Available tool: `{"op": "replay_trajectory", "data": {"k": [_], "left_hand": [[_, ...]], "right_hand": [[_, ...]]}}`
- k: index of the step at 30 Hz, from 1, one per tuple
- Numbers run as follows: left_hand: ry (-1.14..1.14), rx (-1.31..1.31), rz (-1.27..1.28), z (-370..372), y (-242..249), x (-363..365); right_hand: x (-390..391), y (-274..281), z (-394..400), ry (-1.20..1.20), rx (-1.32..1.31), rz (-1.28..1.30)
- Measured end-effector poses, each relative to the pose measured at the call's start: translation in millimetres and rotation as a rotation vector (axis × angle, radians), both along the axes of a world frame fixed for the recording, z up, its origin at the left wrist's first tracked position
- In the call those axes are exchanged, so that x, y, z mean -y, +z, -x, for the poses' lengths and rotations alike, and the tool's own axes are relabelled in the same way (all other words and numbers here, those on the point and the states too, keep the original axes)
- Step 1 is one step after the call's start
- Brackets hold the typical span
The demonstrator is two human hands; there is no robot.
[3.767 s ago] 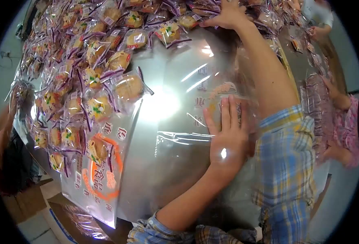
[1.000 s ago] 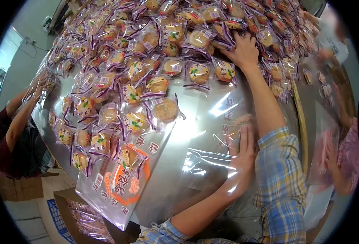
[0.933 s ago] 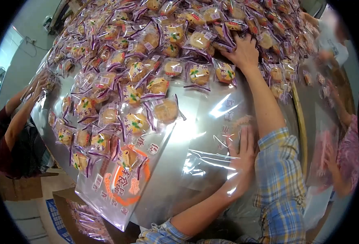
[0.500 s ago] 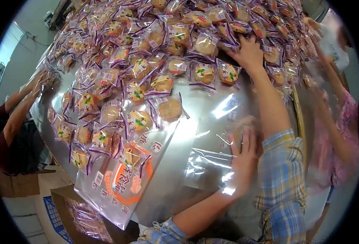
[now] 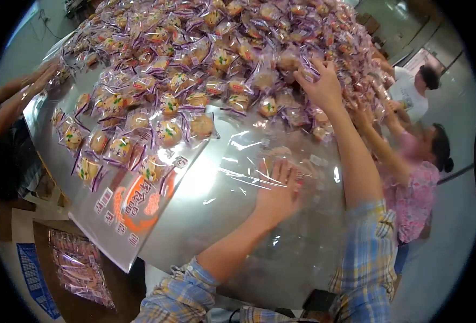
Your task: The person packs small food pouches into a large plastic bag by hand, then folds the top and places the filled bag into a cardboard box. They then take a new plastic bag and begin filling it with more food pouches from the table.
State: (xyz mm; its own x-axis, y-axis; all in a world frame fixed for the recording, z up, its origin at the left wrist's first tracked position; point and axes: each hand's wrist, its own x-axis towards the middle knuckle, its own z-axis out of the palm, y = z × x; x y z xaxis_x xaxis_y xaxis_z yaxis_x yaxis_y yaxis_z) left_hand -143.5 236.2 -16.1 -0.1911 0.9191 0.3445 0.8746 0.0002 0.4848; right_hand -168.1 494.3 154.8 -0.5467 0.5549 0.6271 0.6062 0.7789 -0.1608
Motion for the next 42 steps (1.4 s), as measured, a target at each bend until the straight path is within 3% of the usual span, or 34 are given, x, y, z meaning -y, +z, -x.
{"op": "replay_trajectory", "data": {"k": [3, 6, 8, 12, 14, 15, 19, 20, 22, 24, 26, 28, 32, 34, 37, 41, 42], "left_hand": [[0.017, 0.036, -0.018, -5.8, 6.6, 24.3], [0.056, 0.01, 0.038, -17.4, 3.8, 47.7], [0.096, -0.037, 0.036, -23.3, -3.3, 66.0], [0.196, 0.006, -0.177, -20.6, -12.7, 103.3], [0.236, -0.037, 0.016, -14.0, 7.8, 121.2], [0.252, -0.025, 0.086, -12.4, 7.1, 122.7], [0.281, -0.06, 0.274, -6.0, 13.7, 117.5], [0.241, 0.033, 0.327, -3.6, 25.7, 115.2], [0.171, 0.206, 0.449, 13.2, 49.2, 117.1], [0.11, 0.243, 0.418, 29.1, 37.1, 112.3], [0.021, 0.39, 0.363, 28.2, 42.4, 115.7], [-0.082, 0.655, 0.291, 17.5, 58.7, 130.1], [-0.186, 0.105, 0.11, -9.3, 54.4, 167.4], [-0.275, -0.126, -0.014, -17.9, 77.9, 199.2], [-0.245, -0.582, -0.523, -9.8, 78.4, 243.8], [0.085, -0.459, -0.397, 9.0, 106.2, 254.8], [0.003, -0.399, -0.263, 9.1, 97.3, 253.4]], "right_hand": [[36.8, 44.1, -28.9, 0.014, -0.042, 0.003], [38.7, 45.4, -66.8, 0.234, -0.128, -0.056], [80.6, 47.6, -83.4, 0.513, -0.305, 0.531], [188.5, 32.5, -136.8, 0.511, -0.206, 0.398], [267.7, 39.2, -160.2, 0.563, -0.069, 0.126], [295.6, 28.6, -181.7, 0.542, 0.03, 0.114], [401.7, -27.7, -245.5, 0.493, 0.051, 0.35], [422.9, -41.7, -255.1, 0.459, 0.052, 0.379], [441.7, -91.9, -267.6, 0.216, -0.355, 1.097], [455.0, -104.9, -265.4, 0.221, -0.337, 1.16], [456.7, -88.7, -259.6, 0.453, 0.093, 0.527], [455.0, -103.9, -255.7, 0.383, 0.152, 0.474], [465.7, -83.0, -237.1, 0.243, 0.186, 0.435], [462.5, -79.0, -244.1, 0.204, 0.144, 0.47], [462.6, -72.2, -262.5, 0.208, 0.157, 0.519], [476.3, -64.8, -286.1, 0.156, 0.209, 0.539], [479.9, -63.3, -290.1, 0.144, 0.228, 0.513]]}}
